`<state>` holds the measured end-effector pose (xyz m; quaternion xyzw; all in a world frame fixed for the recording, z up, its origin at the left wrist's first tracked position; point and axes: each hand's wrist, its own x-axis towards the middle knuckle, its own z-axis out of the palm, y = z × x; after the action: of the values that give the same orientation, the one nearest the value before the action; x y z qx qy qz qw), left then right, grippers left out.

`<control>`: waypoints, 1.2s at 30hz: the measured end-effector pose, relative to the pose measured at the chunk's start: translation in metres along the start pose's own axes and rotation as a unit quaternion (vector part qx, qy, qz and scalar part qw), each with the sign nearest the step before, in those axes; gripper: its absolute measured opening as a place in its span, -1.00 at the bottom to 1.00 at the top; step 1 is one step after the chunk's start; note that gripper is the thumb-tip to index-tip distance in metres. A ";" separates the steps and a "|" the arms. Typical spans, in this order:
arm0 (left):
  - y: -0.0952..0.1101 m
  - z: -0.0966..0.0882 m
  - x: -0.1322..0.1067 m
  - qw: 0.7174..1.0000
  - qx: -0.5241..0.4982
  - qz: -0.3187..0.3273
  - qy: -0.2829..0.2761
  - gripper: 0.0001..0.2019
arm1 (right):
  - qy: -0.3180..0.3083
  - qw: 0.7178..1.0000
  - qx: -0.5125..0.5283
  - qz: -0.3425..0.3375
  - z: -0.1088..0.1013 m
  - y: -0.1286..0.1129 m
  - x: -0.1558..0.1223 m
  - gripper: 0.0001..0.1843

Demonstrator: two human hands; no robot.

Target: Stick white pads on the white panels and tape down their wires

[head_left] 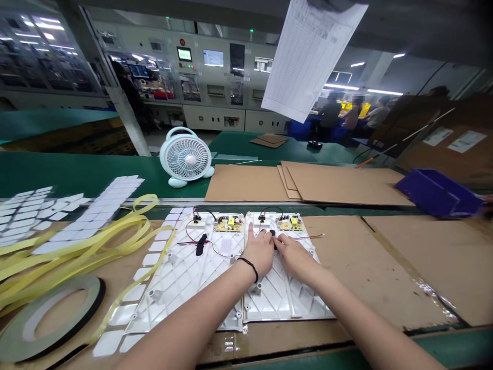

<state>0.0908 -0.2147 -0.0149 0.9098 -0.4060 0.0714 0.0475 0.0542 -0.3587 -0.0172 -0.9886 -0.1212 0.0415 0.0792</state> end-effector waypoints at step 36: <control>-0.025 -0.073 -0.211 0.925 -0.365 -0.093 0.052 -0.73 | -0.067 0.981 0.183 0.003 -0.004 -0.027 -0.105 -0.67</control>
<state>-0.0363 -0.0326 0.0205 0.8584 -0.3142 -0.0396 0.4036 -0.0530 -0.3596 -0.0018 -0.9526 -0.1138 0.1297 0.2506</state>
